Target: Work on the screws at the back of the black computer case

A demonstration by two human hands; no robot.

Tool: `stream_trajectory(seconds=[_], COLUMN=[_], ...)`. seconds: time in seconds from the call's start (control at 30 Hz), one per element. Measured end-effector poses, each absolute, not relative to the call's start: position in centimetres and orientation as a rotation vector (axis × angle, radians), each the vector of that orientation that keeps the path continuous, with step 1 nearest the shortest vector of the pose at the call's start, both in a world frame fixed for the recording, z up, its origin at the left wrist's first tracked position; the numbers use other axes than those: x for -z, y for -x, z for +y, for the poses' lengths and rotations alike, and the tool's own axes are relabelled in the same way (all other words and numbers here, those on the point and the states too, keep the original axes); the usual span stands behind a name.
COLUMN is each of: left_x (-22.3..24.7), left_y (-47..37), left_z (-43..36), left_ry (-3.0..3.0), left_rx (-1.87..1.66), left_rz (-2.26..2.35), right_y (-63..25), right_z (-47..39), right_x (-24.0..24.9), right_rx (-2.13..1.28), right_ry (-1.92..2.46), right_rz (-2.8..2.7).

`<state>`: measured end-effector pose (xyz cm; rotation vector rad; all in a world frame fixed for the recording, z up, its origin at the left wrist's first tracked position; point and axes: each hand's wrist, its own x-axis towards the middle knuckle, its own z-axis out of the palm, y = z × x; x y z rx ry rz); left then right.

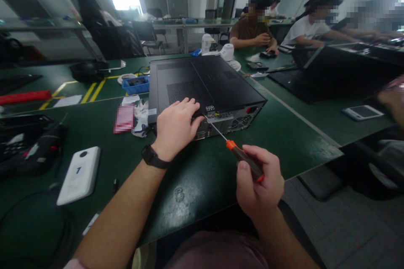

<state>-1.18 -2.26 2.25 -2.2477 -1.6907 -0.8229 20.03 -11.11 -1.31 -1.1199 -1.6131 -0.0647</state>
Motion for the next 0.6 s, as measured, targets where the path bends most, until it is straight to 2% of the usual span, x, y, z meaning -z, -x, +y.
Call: stream_trajectory(seconds=[0.33,0.6], left_x=[-2.3,-2.6], left_y=[1.2,1.1], left_z=[-2.3,-2.5], left_ry=[2.236,2.250], left_rx=[0.826,0.814], left_rz=[-1.670,-1.677], right_y=[-20.1,-19.8], right_z=[-11.1,-10.8], right_x=[2.1,0.7], right_rx=[0.037,0.106], right_ry=[1.169,1.052], right_rz=[-1.554,-1.620])
